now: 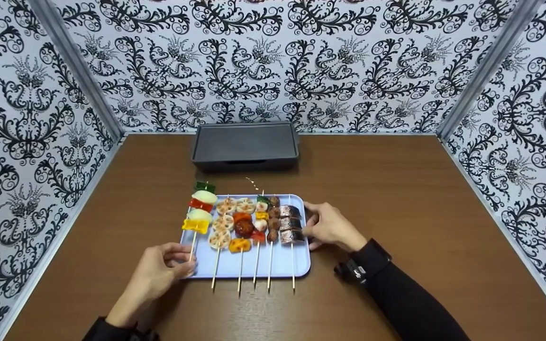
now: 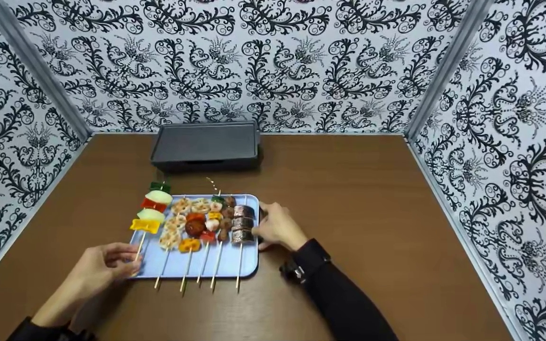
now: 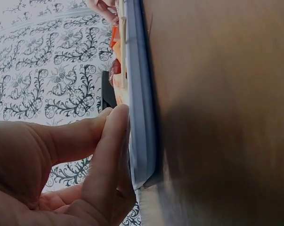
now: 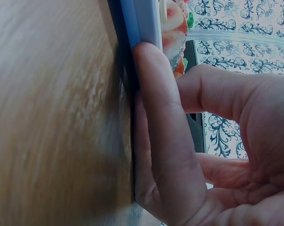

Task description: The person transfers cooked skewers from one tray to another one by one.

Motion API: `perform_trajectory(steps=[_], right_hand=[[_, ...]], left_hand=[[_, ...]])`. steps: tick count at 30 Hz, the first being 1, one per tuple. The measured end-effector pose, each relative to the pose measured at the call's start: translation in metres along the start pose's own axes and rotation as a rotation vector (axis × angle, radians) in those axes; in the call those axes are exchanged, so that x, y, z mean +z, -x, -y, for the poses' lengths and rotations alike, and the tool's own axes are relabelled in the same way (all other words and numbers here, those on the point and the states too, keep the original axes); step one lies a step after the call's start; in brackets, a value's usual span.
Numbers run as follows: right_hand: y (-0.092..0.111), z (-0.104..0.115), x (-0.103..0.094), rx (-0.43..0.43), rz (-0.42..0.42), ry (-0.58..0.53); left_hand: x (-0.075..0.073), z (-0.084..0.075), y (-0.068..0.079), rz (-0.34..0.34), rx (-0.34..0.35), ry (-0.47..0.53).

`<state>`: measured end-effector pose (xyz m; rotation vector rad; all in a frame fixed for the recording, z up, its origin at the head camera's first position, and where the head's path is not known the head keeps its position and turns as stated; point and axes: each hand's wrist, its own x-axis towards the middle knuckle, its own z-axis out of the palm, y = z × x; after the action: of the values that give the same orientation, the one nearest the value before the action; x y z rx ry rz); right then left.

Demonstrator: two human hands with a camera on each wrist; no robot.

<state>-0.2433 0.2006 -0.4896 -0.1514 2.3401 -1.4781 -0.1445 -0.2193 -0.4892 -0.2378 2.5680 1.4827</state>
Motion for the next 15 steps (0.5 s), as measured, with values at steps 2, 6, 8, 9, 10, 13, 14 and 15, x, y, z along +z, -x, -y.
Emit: perform_trajectory(steps=[2,6,8,9,10,13,14,15], right_hand=[[0.000,0.000,0.000,0.001,0.001,-0.004],[0.000,0.000,0.001,0.002,0.005,-0.009],[0.000,0.000,0.001,0.002,0.007,-0.007],[0.000,0.000,0.001,0.001,0.005,-0.004],[0.000,0.000,0.001,0.002,0.003,-0.003],[-0.001,-0.001,0.001,-0.008,0.004,-0.003],[-0.001,-0.001,0.001,-0.011,0.006,-0.004],[-0.001,-0.002,0.001,-0.016,0.008,-0.005]], left_hand=[[-0.001,0.000,0.001,0.007,-0.001,-0.007],[-0.003,0.000,0.004,0.017,-0.002,-0.002],[-0.005,0.000,0.006,0.023,-0.004,0.001],[-0.005,0.000,0.007,0.027,-0.009,0.001],[-0.006,-0.001,0.008,0.031,-0.017,0.003],[-0.008,-0.002,0.011,0.036,-0.039,0.004],[-0.008,-0.001,0.012,0.039,-0.044,0.004],[-0.008,-0.001,0.013,0.046,-0.045,0.008]])
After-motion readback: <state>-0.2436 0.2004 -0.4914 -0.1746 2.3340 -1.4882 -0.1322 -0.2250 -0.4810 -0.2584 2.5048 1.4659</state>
